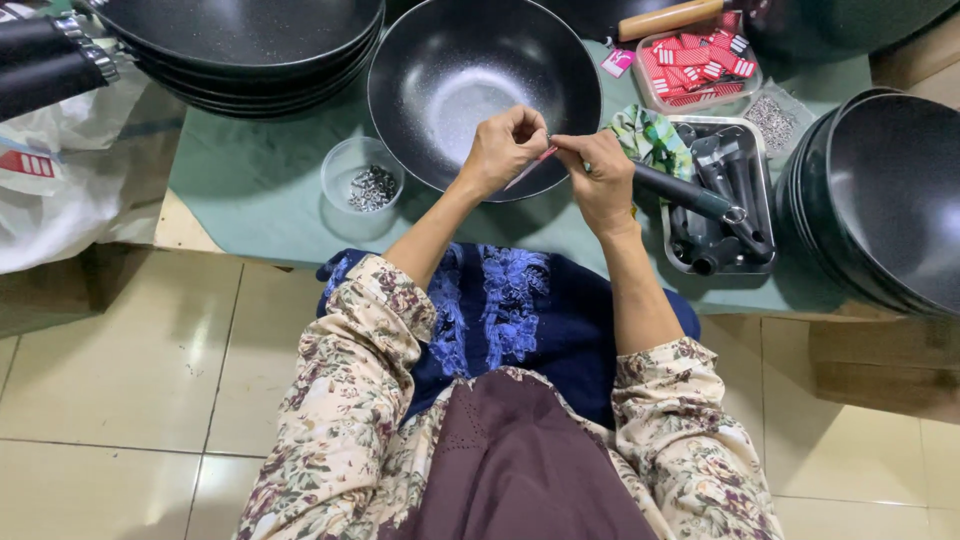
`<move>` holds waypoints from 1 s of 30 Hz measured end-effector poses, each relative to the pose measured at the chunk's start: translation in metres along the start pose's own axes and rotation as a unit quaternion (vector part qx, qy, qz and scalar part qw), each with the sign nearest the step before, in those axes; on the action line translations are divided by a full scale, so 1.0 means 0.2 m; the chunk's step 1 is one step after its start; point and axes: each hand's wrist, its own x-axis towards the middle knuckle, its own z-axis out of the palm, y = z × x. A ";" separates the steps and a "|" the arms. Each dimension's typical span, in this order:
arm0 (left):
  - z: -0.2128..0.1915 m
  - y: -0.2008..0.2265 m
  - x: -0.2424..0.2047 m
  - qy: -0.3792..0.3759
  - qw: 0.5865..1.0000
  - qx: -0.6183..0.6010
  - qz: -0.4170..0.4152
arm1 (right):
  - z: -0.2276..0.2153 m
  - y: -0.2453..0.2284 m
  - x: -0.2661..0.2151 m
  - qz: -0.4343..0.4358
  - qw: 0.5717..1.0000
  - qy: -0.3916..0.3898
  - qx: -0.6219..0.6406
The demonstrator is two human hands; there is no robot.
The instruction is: Assembling a handle onto a wok using a screwdriver, applying a label, and wiping it clean
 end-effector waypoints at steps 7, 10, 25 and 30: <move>0.18 -0.11 0.01 0.005 0.995 -0.088 -0.049 | -0.09 0.04 -0.05 0.033 0.999 -0.002 -0.007; 0.24 -0.04 -0.03 0.014 0.988 -0.141 -0.066 | -0.16 0.08 -0.09 0.064 0.998 -0.006 -0.016; 0.70 0.04 -0.15 -0.023 0.983 -0.173 -0.059 | -0.60 0.03 -0.42 0.257 0.965 0.048 -0.019; 0.90 -0.03 -0.18 -0.032 0.987 -0.150 -0.046 | -0.68 0.14 -0.57 0.327 0.936 0.124 -0.038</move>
